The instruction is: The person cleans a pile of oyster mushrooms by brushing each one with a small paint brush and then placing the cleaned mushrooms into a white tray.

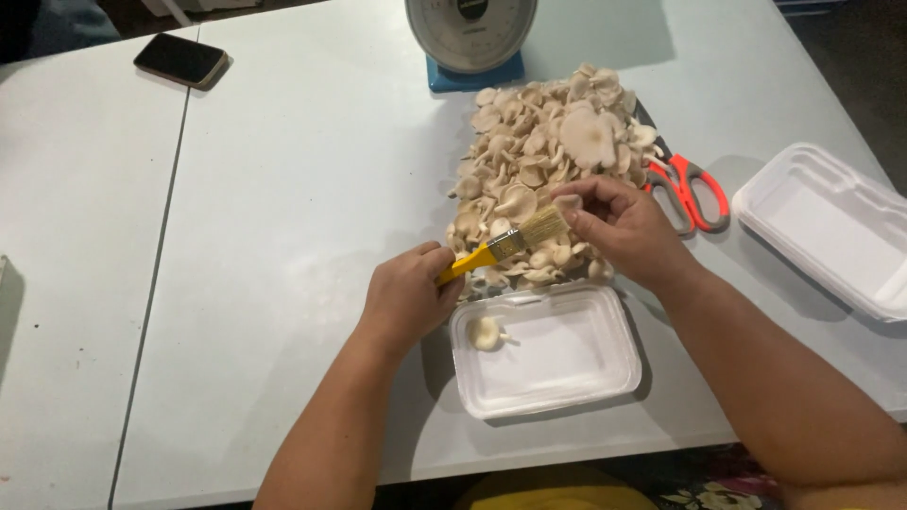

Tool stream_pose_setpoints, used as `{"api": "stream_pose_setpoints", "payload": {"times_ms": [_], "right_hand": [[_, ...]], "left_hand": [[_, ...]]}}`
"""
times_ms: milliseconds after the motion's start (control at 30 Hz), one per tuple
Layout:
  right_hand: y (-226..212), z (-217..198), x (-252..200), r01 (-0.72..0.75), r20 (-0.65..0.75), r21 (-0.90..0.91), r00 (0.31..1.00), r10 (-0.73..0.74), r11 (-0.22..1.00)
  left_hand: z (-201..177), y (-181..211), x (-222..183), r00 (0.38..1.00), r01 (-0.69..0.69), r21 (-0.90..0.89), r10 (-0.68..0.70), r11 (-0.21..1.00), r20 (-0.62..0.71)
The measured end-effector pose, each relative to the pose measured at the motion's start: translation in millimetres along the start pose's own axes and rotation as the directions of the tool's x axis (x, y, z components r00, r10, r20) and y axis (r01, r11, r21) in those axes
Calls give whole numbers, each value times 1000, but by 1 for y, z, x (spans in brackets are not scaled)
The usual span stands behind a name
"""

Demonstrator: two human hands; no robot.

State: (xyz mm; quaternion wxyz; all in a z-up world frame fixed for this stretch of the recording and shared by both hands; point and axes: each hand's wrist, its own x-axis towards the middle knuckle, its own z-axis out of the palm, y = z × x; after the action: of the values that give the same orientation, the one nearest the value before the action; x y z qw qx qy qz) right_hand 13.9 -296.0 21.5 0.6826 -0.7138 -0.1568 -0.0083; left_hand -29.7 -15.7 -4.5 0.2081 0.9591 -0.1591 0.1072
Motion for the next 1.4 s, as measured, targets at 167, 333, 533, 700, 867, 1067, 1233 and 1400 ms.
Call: {"api": "stream_pose_setpoints", "payload": {"times_ms": [167, 333, 533, 700, 867, 1067, 1233, 1400], "right_hand": [[-6, 1, -2, 68, -31, -39, 997, -69, 997], [4, 0, -1, 35, 56, 112, 998, -42, 993], [16, -9, 0, -37, 96, 78, 995, 30, 996], [20, -13, 3, -70, 51, 80, 997, 66, 994], [24, -4, -4, -117, 90, 122, 990, 106, 986], [11, -7, -4, -149, 190, 171, 975, 116, 974], [-2, -8, 0, -371, 245, 182, 914, 324, 910], [11, -15, 3, -366, 196, 258, 926, 322, 894]], "left_hand": [[-3, 3, 1, 999, 27, -19, -26, 999, 45], [-3, 6, 0, 998, 37, -62, -35, 997, 46], [-11, 13, 1, 997, 38, -24, -36, 999, 69], [-11, 10, 1, 994, 63, -52, -58, 997, 91], [-11, 16, 3, 992, 82, -65, -76, 995, 97], [-6, 14, 0, 996, 75, -31, -73, 997, 55], [5, -1, 0, 999, -8, -19, 9, 1000, 38], [2, -4, 2, 1000, 14, 20, -14, 1000, 20]]}}
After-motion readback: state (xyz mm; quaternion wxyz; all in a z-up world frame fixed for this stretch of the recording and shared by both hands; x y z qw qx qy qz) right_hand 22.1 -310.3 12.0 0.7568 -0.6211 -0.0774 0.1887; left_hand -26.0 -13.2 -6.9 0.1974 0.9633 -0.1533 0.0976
